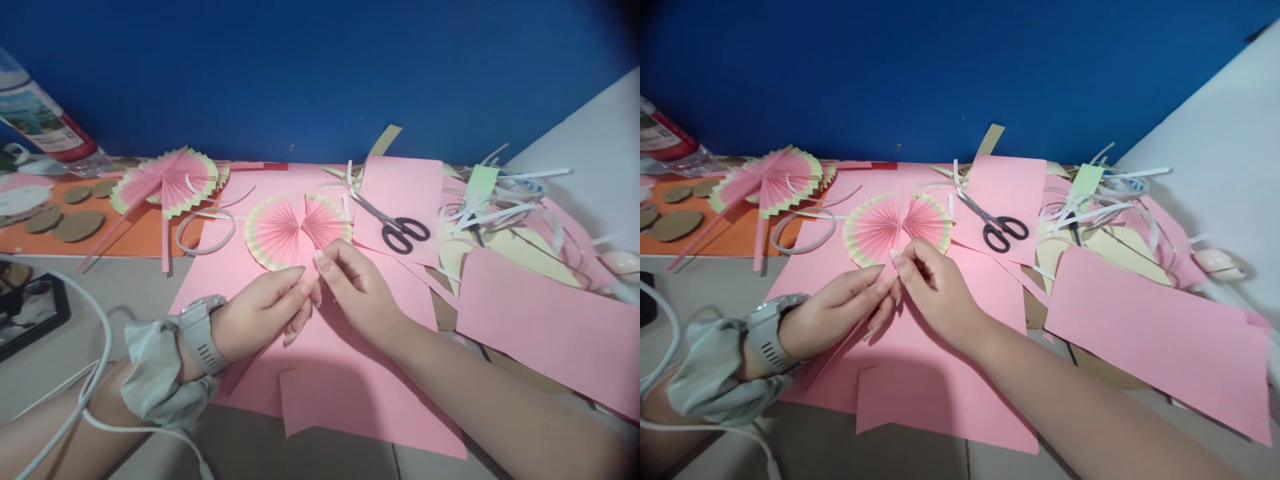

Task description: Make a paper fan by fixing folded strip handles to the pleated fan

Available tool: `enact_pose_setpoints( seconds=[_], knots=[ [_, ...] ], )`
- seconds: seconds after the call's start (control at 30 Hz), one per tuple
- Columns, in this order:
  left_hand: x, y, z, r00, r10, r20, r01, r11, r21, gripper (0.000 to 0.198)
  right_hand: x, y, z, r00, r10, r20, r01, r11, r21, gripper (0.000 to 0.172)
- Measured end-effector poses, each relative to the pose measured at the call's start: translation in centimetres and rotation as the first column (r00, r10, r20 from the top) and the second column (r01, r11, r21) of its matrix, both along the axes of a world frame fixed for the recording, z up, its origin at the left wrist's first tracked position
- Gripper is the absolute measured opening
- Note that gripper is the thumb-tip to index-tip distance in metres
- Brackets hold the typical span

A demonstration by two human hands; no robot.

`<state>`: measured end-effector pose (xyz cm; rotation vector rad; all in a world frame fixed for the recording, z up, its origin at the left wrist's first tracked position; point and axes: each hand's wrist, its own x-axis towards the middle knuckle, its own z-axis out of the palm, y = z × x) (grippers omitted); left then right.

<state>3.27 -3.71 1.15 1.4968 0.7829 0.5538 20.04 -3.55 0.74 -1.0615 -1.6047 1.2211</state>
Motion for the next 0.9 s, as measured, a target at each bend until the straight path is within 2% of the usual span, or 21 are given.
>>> enact_pose_setpoints(
  seconds=[0.13,0.2,0.43,0.57,0.67,0.9],
  knots=[
    [-0.05,-0.16,-0.01,0.999,-0.001,0.05,0.002,1.0,-0.018,0.028,0.05,0.18,-0.05,0.991,0.115,-0.074,-0.118,0.992,-0.034,0.031],
    [-0.02,-0.24,0.09,0.999,0.001,0.047,-0.001,1.0,-0.015,0.028,0.09,0.28,-0.1,0.989,0.131,-0.07,-0.133,0.991,-0.033,0.032],
    [0.18,-0.31,-0.06,1.0,0.022,-0.011,-0.022,1.0,0.022,0.032,0.2,0.31,-0.33,0.998,-0.046,0.03,0.045,0.998,0.031,0.031],
    [0.2,-0.33,-0.35,0.999,0.041,0.0,-0.041,0.999,0.03,0.031,0.06,0.29,-0.28,0.997,0.046,-0.065,-0.048,0.998,-0.029,0.03],
    [0.18,-0.29,-0.33,1.0,0.025,0.008,-0.025,0.999,0.036,0.031,0.0,0.33,-0.27,0.993,0.1,-0.066,-0.102,0.994,-0.024,0.031],
    [0.03,-0.25,-0.14,1.0,0.021,-0.007,-0.02,0.999,0.05,0.033,0.2,0.45,-0.38,0.994,-0.051,-0.092,0.049,0.999,-0.016,0.032]
  ],
)
